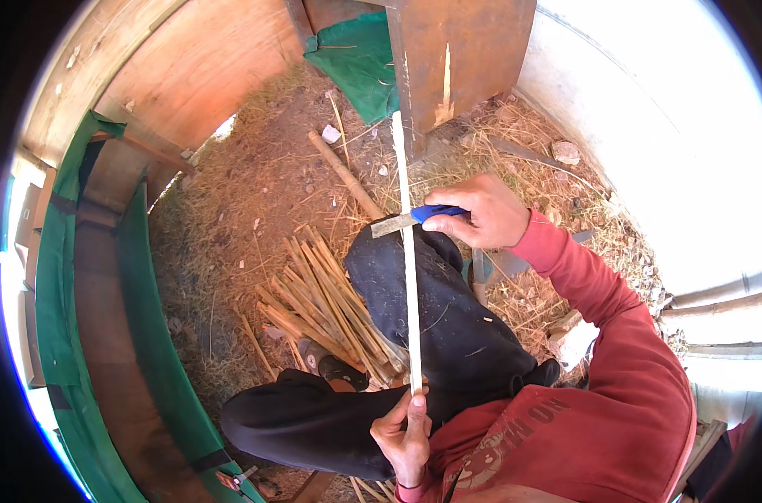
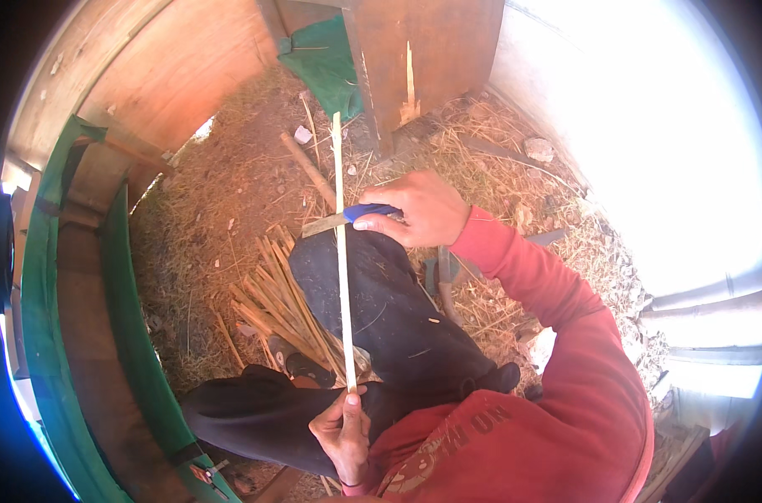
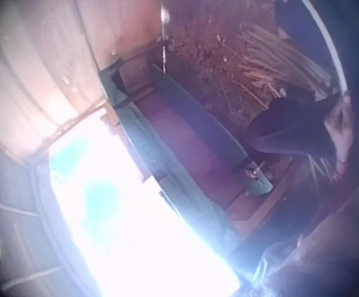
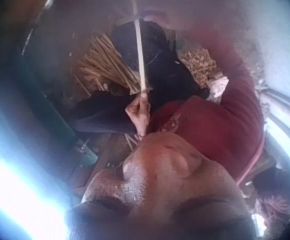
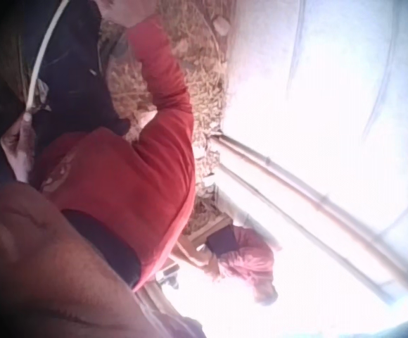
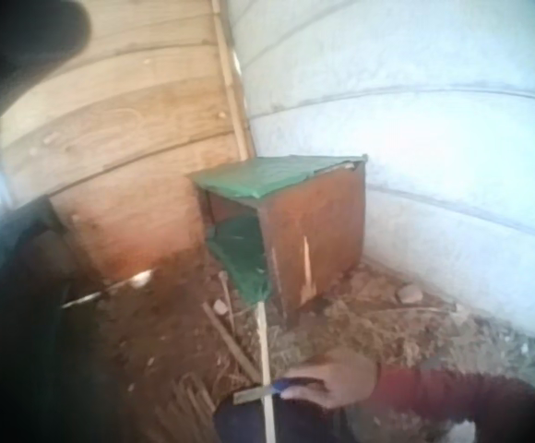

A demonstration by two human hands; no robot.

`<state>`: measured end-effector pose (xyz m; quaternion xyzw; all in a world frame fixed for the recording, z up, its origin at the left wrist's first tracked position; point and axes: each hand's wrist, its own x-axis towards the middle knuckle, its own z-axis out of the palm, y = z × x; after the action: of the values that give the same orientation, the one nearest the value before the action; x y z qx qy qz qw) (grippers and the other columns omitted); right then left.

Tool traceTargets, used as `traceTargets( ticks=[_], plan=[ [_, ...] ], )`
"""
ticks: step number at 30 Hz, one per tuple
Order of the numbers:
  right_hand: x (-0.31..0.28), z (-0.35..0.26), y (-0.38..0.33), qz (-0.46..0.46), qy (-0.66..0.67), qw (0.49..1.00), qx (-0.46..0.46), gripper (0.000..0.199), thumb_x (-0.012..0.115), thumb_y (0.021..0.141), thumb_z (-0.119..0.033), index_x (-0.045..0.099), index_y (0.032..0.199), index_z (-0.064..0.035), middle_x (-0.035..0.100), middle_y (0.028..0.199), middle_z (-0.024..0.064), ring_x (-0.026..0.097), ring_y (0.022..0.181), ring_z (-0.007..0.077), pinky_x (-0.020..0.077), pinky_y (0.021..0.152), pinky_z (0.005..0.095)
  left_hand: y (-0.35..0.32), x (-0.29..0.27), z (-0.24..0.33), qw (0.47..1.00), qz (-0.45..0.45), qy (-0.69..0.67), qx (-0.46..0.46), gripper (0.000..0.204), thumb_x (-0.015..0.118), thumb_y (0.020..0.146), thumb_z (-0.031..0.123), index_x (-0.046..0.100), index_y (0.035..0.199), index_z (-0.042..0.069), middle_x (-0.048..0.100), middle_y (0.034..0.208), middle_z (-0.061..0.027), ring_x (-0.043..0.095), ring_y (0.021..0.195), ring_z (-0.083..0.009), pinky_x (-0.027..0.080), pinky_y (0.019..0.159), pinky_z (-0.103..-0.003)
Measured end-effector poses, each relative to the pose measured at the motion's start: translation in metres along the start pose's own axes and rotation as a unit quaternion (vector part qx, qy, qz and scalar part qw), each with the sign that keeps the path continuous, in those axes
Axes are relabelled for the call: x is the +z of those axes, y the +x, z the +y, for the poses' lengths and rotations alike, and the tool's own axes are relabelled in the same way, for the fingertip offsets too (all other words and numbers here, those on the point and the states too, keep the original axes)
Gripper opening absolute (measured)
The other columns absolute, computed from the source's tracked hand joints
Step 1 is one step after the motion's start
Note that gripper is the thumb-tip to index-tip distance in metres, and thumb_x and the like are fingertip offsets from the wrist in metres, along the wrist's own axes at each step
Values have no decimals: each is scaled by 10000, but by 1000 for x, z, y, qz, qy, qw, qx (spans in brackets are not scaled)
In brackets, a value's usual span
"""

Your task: The person sits on the ground and uses a knife to shave thin strips off a long wooden stick. They hold the stick with one hand and scrape the blade along its length repeatedly, creating a pile of wood shavings on the floor.

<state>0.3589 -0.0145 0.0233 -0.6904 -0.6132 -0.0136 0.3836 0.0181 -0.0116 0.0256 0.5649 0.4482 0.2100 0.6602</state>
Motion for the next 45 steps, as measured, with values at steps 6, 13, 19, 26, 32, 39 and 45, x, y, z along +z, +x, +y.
traceTargets(
  ticks=[6,13,19,26,32,39,45],
  plan=[
    [15,23,5,87,-52,994,-35,299,737,861,-367,741,970,-88,717,810,124,682,653,301,514,578,368,6,8,2,1000,-10,9,22,328,642,993,233,720,1040,-83,440,507,41,356,454,-15,225,434,-216],
    [5,62,41,143,-134,980,30,315,729,866,-385,734,959,-85,711,782,106,676,620,272,523,567,363,-6,-4,5,999,-4,-27,27,314,631,998,222,720,994,-80,431,506,46,337,449,-14,211,435,-221],
    [24,54,56,207,-176,962,-40,289,653,911,-444,712,965,-166,635,661,49,627,551,265,459,469,366,2,-12,4,999,-7,-20,39,325,620,1004,231,719,994,-78,434,501,42,331,446,-15,194,433,-230],
    [34,45,62,-122,557,769,289,459,488,1020,-519,629,964,-85,409,563,-59,366,429,64,343,436,238,9,-17,-5,999,-9,-32,43,362,592,1020,258,716,952,-76,428,480,31,315,429,-18,198,422,-228],
    [28,42,57,69,232,967,82,384,535,1013,-438,652,991,-73,490,605,-18,459,497,81,370,472,254,9,-19,-2,998,-17,-60,22,372,584,1024,258,709,922,-78,441,470,18,315,405,-19,199,396,-218],
    [19,43,49,118,-85,988,-55,342,664,917,-426,709,998,-96,658,673,113,624,549,310,468,513,408,9,-19,-7,997,-23,-75,20,363,590,1020,255,705,931,-78,436,469,18,316,405,-18,200,397,-213],
    [10,55,38,133,-28,986,-92,284,696,898,-357,702,972,-82,680,744,107,643,594,287,478,523,387,11,-19,-11,996,-20,-83,32,353,597,1016,249,703,937,-78,434,470,19,317,410,-19,199,403,-214]
  ],
)
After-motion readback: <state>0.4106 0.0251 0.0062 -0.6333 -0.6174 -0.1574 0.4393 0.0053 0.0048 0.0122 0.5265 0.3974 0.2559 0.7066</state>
